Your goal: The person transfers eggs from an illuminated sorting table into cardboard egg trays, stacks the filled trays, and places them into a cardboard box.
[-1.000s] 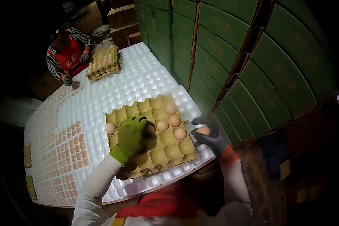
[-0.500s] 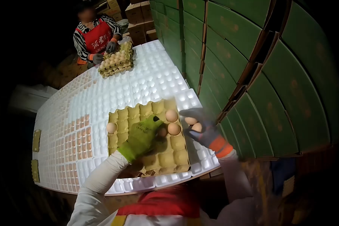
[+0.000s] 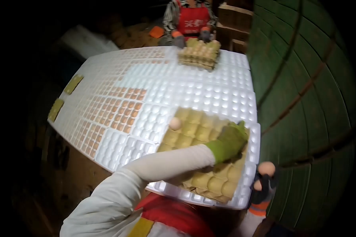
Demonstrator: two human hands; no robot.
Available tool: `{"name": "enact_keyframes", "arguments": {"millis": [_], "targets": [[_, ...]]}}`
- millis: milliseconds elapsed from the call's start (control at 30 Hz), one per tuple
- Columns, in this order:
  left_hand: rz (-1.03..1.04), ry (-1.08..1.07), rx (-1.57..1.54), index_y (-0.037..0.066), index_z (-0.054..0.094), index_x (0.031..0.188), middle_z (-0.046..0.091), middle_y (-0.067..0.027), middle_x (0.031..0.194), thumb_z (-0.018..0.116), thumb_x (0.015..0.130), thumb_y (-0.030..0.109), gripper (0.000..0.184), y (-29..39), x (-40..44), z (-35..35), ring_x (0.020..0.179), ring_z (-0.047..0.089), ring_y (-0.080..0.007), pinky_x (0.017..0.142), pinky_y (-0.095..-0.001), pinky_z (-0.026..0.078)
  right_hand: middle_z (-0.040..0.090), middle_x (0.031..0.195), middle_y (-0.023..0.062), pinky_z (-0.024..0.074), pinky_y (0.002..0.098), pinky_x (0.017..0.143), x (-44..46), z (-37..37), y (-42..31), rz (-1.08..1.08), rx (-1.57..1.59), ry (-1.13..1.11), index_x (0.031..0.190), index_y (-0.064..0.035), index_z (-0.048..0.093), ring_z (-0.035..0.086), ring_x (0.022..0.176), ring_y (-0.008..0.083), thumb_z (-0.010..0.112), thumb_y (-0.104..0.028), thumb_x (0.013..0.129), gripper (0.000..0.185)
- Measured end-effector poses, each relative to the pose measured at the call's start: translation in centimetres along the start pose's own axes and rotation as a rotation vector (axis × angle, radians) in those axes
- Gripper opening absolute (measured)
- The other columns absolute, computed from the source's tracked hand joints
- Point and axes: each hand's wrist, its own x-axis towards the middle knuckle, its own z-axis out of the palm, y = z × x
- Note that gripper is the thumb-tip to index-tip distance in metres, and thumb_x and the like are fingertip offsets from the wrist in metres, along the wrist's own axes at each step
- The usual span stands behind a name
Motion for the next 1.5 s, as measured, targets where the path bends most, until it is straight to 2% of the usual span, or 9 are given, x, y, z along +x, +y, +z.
{"name": "enact_keyframes", "arguments": {"millis": [167, 333, 533, 600, 700, 767, 800, 1067, 1500], "targets": [[-0.006, -0.106, -0.042, 0.009, 0.074, 0.11, 0.062, -0.0129, 0.105, 0.072, 0.08, 0.021, 0.032, 0.8, 1.7, 0.9, 0.088, 0.066, -0.0289, 0.066, -0.0406, 0.048, 0.056, 0.139, 0.0278, 0.0523, 0.0481, 0.098, -2.4, -6.7, 5.3, -0.842, -0.837, 0.006, 0.146, 0.0008, 0.046, 0.061, 0.118, 0.0416, 0.07, -0.015, 0.094, 0.059], [-0.093, 0.308, -0.731, 0.012, 0.07, 0.114, 0.062, -0.0153, 0.115, 0.082, 0.076, 0.027, 0.043, -6.3, -8.2, -4.5, 0.094, 0.067, -0.034, 0.079, -0.0465, 0.052, 0.064, 0.13, 0.0221, 0.0508, 0.0448, 0.099, -4.7, -6.4, 5.5, -0.34, -0.333, -0.06, 0.143, 0.0015, 0.053, 0.063, 0.116, 0.0339, 0.078, -0.023, 0.087, 0.066], [-0.689, 0.517, -1.1, 0.009, 0.069, 0.122, 0.065, -0.0061, 0.116, 0.093, 0.07, 0.02, 0.058, -21.5, -32.0, -5.0, 0.104, 0.068, -0.0213, 0.089, -0.0321, 0.054, 0.068, 0.118, 0.0217, 0.054, 0.0464, 0.092, -11.9, 25.1, -4.6, -0.151, 0.217, -0.915, 0.124, 0.0022, 0.063, 0.065, 0.11, 0.0377, 0.082, -0.014, 0.079, 0.051], [-0.958, 0.588, -0.725, 0.01, 0.071, 0.117, 0.066, -0.0059, 0.111, 0.093, 0.069, 0.022, 0.054, -27.5, -40.6, -2.8, 0.098, 0.068, -0.0233, 0.087, -0.0344, 0.056, 0.069, 0.114, 0.0216, 0.0551, 0.0469, 0.089, -12.9, 34.2, -3.7, -0.058, 0.289, -1.172, 0.118, 0.0025, 0.067, 0.066, 0.108, 0.0389, 0.083, -0.011, 0.077, 0.047], [-1.191, 0.395, -0.261, 0.014, 0.071, 0.113, 0.063, -0.0086, 0.109, 0.088, 0.071, 0.029, 0.048, -35.2, -48.3, 1.5, 0.098, 0.067, -0.0296, 0.081, -0.0428, 0.055, 0.071, 0.106, 0.0105, 0.0558, 0.0299, 0.079, -14.8, 45.2, 2.2, 0.678, -0.112, -1.02, 0.125, -0.0039, 0.067, 0.067, 0.098, 0.0151, 0.085, -0.01, 0.078, 0.051], [-1.233, 0.204, -0.125, 0.013, 0.071, 0.112, 0.062, -0.009, 0.109, 0.087, 0.071, 0.031, 0.047, -38.3, -50.4, 2.8, 0.098, 0.066, -0.0296, 0.081, -0.0435, 0.054, 0.069, 0.114, 0.009, 0.0557, 0.0341, 0.082, -15.8, 52.6, 10.7, -0.041, -0.302, -1.004, 0.129, -0.0104, 0.065, 0.067, 0.099, 0.0209, 0.085, -0.023, 0.079, 0.055], [-1.214, 0.188, -0.135, 0.014, 0.071, 0.113, 0.062, -0.0091, 0.11, 0.085, 0.073, 0.03, 0.046, -38.5, -50.9, 3.0, 0.098, 0.066, -0.0297, 0.081, -0.0432, 0.054, 0.067, 0.12, 0.0088, 0.0556, 0.0362, 0.085, -15.6, 56.2, 12.3, -0.442, -0.426, -0.964, 0.13, -0.014, 0.065, 0.067, 0.102, 0.0237, 0.085, -0.029, 0.079, 0.056], [-0.941, 0.328, -0.286, 0.015, 0.068, 0.119, 0.066, -0.009, 0.112, 0.069, 0.087, 0.019, 0.032, -37.0, -54.7, 5.2, 0.092, 0.069, -0.0302, 0.072, -0.0429, 0.057, 0.059, 0.131, 0.0078, 0.0543, 0.0402, 0.091, -16.0, 60.4, 17.0, -0.352, -0.925, -0.787, 0.142, -0.0301, 0.057, 0.066, 0.108, 0.0287, 0.07, -0.031, 0.088, 0.056], [-0.62, 0.435, -0.297, 0.01, 0.063, 0.134, 0.06, -0.0137, 0.12, 0.067, 0.082, 0.02, 0.053, -34.5, -51.8, 9.1, 0.115, 0.053, -0.0363, 0.104, -0.0548, 0.035, 0.06, 0.116, 0.0187, 0.0446, 0.0495, 0.098, -21.2, 58.6, 17.4, -0.394, -0.529, -0.681, 0.119, -0.0063, 0.062, 0.055, 0.111, 0.04, 0.06, -0.013, 0.084, 0.035]]}}
